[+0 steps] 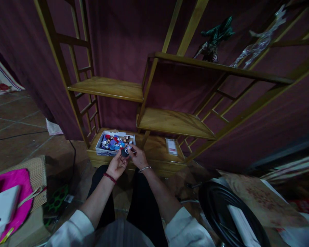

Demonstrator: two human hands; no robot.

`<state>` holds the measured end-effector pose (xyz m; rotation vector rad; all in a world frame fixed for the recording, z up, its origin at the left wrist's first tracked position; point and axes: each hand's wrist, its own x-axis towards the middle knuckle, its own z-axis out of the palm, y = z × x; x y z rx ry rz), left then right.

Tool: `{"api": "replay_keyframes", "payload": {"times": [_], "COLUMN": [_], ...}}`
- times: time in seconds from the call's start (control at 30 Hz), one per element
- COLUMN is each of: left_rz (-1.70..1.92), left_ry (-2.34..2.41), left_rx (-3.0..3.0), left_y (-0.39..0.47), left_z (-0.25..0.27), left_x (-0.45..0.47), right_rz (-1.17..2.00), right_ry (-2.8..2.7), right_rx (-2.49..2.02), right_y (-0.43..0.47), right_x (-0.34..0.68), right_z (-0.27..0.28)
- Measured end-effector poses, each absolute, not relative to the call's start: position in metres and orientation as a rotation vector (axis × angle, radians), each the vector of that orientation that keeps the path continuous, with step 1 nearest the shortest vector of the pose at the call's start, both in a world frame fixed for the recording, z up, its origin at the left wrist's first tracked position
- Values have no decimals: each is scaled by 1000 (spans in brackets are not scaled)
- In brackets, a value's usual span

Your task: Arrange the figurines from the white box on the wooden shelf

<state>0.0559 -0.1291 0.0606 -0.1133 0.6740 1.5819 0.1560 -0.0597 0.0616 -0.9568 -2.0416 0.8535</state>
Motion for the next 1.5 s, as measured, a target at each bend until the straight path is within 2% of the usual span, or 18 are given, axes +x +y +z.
{"api": "replay_keyframes", "payload": {"times": [0.87, 1.5], "left_rz": [1575, 1527], "left_ry": [707, 606], "left_rx": [-185, -95], "left_y": [-134, -145], "left_z": [68, 72], "left_x": [58, 52], "right_rz": [863, 992], "right_ry": [-2107, -2108], "right_rx": [-986, -922], "right_y": [-70, -64], "right_x": [159, 168], "right_z": [71, 75]}}
